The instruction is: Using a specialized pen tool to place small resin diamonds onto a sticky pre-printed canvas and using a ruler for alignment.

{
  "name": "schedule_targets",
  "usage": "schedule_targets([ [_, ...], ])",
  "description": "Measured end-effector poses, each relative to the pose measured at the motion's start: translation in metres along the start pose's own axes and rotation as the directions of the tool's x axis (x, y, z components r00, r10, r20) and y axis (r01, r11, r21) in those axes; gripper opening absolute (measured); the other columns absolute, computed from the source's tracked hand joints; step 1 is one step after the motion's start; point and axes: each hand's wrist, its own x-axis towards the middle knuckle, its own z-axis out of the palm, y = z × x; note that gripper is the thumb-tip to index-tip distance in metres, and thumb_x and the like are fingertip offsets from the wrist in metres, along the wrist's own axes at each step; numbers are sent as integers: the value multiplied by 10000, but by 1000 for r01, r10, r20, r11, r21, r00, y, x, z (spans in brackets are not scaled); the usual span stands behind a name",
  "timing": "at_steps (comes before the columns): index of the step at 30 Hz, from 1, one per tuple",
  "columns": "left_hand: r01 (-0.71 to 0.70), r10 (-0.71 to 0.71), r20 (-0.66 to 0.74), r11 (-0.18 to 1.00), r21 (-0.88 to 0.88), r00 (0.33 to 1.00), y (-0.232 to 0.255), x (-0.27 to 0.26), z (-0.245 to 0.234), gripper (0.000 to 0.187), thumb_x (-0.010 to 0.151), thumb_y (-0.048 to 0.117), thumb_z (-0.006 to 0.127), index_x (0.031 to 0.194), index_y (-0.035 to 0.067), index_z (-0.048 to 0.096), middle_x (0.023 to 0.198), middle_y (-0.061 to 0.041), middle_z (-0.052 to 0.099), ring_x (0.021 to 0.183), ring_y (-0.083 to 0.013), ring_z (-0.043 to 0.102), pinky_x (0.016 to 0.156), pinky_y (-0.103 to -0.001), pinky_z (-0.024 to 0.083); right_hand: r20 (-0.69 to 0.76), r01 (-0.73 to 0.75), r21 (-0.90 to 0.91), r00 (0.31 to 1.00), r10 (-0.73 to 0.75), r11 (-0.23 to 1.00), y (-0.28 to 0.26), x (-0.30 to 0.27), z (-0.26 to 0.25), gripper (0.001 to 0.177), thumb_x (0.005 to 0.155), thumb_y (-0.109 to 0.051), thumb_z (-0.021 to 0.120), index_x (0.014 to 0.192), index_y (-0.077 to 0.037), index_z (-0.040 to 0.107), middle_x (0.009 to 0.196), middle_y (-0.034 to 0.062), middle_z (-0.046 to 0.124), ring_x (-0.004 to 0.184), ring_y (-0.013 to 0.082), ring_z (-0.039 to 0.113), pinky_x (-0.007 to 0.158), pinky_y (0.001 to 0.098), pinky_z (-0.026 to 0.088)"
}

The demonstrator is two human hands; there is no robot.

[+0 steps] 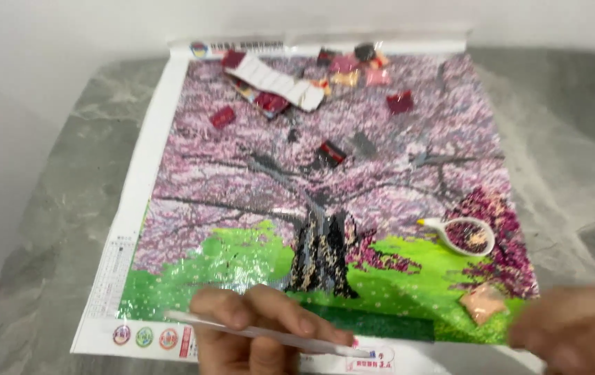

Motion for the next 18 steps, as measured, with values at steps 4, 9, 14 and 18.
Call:
schedule_targets([
  [4, 9, -7, -18, 986, 166, 1000, 7, -4, -22, 241, 951, 57, 645, 989, 83, 408, 808, -246, 580, 604, -445, 683, 540, -426, 598, 131, 48, 4, 990, -48, 999, 28, -35, -4, 197, 811, -442, 651, 898, -267, 623, 846, -131, 748, 759, 15, 824, 660, 104, 736],
  [9, 68, -81, 12, 905, 420, 997, 0, -11, -26, 164, 924, 145, 658, 897, 35, 539, 756, -220, 614, 623, -347, 723, 557, -352, 629, 289, 44, -279, 956, 41, 959, 7, -52, -2, 416, 741, -459, 690, 1078, -232, 599, 1021, -99, 682, 920, 22, 729, 847, 190, 605],
  [14, 147, -229, 71, 803, 577, 971, -3, -28, -45, 198, 920, 230, 649, 862, 48, 597, 792, -204, 693, 704, -284, 738, 661, -341, 632, 443, 127, -528, 885, 145, 840, -4, -31, 21, 667, 671, -476, 730, 1256, -196, 576, 1195, -65, 615, 1080, 33, 633, 1033, 280, 473],
  [18, 198, -367, 90, 675, 711, 926, -2, -34, -65, 144, 944, 197, 560, 925, 55, 541, 841, -202, 716, 760, -250, 742, 695, -310, 609, 411, 130, -358, 911, 32, 924, 12, 1, 82, 242, 840, -316, 677, 965, -110, 656, 1138, 55, 691, 1056, 268, 666, 885, 427, 550],
])
